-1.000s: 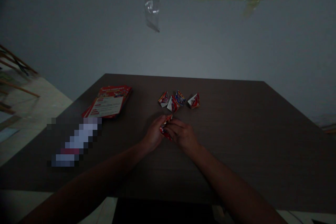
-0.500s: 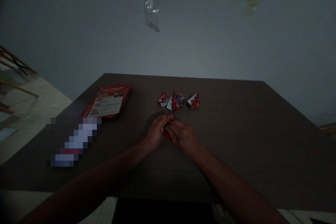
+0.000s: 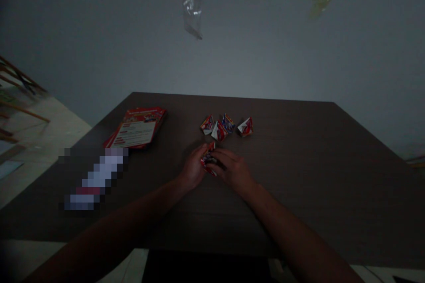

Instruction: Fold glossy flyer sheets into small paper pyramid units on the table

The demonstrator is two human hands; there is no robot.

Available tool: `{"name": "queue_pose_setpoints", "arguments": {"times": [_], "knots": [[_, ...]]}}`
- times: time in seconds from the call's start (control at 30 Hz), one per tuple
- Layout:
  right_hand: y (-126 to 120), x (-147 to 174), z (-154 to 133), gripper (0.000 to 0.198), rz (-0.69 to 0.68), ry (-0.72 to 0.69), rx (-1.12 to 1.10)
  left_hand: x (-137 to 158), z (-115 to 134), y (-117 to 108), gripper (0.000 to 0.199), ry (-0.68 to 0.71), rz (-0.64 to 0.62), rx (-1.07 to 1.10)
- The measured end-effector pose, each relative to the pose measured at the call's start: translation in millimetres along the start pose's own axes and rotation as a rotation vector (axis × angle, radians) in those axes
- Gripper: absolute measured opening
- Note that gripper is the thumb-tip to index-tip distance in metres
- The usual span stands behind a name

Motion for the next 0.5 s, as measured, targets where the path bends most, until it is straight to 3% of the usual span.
{"name": "queue_pose_setpoints", "arguments": {"times": [0.07,0.3,0.5], "knots": [[-4,0,4,0.023,0.003,0.024,-0.049,0,2,2,0.014,-0.018,-0.02,0.065],[-13,0,20,0.017,0.025,0.147,-0.102,7,-8,22,0.035,-0.304,-0.176,0.175],[-8,2,17,0.015,0.002,0.112,-0.079,12,-7,25,0.037,-0.345,-0.216,0.157]]}}
Point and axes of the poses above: each hand's wrist, its own x-axis away from the middle knuckle, its own y-axis out of the palm, z = x × y, the point moved 10 cm from there along -x, towards the middle knuckle, and after that the axes turned 2 degrees about x, right-handed, at the moved point
